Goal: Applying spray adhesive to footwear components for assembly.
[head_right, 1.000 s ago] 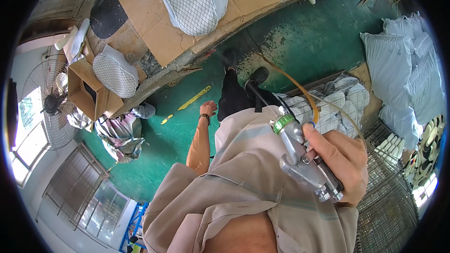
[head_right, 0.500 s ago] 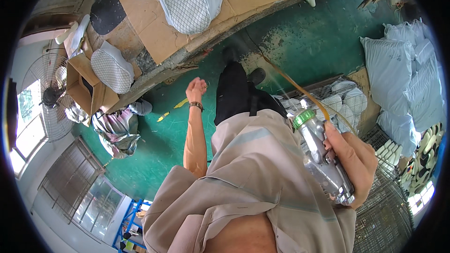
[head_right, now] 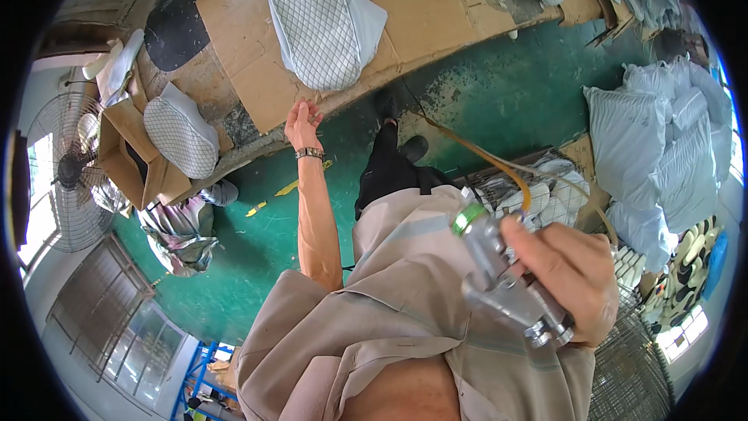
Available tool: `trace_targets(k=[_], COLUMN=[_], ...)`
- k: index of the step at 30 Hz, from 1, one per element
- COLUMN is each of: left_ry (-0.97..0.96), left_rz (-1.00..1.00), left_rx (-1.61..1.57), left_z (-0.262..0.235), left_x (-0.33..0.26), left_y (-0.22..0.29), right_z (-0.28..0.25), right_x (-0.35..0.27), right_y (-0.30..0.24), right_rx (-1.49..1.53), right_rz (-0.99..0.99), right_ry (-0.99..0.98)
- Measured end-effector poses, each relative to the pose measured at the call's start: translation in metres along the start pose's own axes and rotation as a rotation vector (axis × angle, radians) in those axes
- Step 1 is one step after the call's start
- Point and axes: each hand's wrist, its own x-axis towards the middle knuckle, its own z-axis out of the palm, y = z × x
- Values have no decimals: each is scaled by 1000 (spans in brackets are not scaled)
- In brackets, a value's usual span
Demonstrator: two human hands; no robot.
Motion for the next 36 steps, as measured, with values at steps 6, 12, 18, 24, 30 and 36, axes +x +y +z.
trace_targets(k=[6,12,18,24,30,36], left_ry=[-138,-154,-392,-396,-306,-178], left_rz=[-83,-115,-246,-151,-80,-14], left_rx=[27,117,-194,-178,-153,-69], left_z=[26,16,12,8,10,4], left_x=[16,29,30,37,21,2], left_y=[16,20,23,20,22,30], right_z=[-15,-16,-10,-21,-45,-66], right_x=[32,46,86,106,101,94], right_y=[-5,-12,-12,5,9,42], right_rx=[-110,-99,-136,-57,-128,-65], right_rz=[-11,17,-66,-189,64,125], right_ry=[56,13,272,66,209,226])
